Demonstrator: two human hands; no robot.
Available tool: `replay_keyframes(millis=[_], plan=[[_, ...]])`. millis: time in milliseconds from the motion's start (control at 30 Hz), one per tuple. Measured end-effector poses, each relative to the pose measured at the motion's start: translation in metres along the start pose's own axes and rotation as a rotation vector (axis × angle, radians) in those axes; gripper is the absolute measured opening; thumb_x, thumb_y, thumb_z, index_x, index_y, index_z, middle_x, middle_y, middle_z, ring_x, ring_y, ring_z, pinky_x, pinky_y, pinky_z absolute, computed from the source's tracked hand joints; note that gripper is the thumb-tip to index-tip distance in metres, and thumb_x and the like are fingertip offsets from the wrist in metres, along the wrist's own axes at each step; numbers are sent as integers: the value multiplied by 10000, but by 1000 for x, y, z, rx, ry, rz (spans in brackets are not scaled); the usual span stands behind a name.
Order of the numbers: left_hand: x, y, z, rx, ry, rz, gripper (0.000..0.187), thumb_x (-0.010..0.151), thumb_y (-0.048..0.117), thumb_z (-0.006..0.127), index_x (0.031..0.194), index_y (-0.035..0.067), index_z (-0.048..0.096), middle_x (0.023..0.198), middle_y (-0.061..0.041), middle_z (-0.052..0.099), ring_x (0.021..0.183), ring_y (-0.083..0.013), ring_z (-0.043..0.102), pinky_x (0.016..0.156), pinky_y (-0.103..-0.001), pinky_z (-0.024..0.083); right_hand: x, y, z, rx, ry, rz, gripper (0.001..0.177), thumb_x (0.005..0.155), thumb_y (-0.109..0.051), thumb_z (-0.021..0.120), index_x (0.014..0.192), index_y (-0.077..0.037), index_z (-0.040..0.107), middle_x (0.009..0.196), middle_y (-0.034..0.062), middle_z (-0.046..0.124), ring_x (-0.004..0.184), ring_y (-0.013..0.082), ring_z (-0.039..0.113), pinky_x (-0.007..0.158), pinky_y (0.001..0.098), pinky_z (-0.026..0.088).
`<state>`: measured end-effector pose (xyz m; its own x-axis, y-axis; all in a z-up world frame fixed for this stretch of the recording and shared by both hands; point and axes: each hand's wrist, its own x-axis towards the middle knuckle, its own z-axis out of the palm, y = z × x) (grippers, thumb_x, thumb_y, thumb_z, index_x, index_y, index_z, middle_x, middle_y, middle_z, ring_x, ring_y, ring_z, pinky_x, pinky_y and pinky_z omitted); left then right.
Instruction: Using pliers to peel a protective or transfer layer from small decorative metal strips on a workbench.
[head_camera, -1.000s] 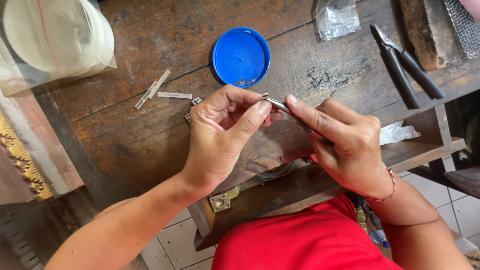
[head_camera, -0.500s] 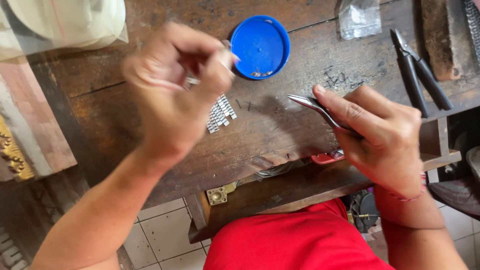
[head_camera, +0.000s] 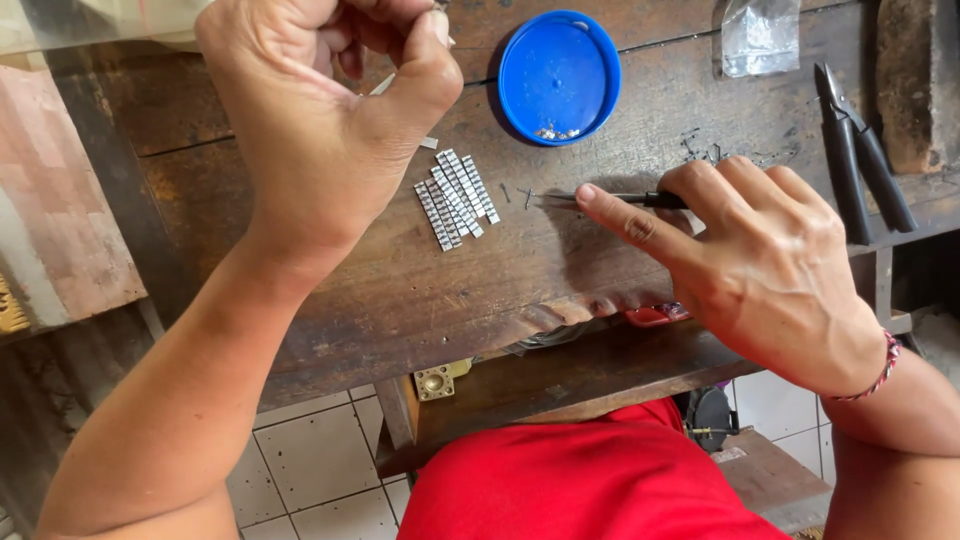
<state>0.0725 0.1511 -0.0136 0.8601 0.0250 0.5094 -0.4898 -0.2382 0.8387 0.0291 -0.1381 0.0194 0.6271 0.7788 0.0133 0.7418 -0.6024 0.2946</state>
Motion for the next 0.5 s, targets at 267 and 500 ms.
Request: replay_keyframes(millis=[267,500], plan=[[1,-2,-2,48,-19,14,144,998,-114,701,894,-28,650,822,-85,629,728,-143,529,658,-289,423,10,-6,-7,21,20,-11,492,1053,-227,670,1525,-363,630,963,-7,564,728,179,541,647,290,473],[0,-1,-2,59,5,-19,153,973,-91,717,862,-7,654,794,-50,613,701,-109,455,638,-273,378,17,-24,-12,-129,-57,-3,812,895,-780,618,1594,-378,525,1027,-16,572,798,180,560,675,302,462]])
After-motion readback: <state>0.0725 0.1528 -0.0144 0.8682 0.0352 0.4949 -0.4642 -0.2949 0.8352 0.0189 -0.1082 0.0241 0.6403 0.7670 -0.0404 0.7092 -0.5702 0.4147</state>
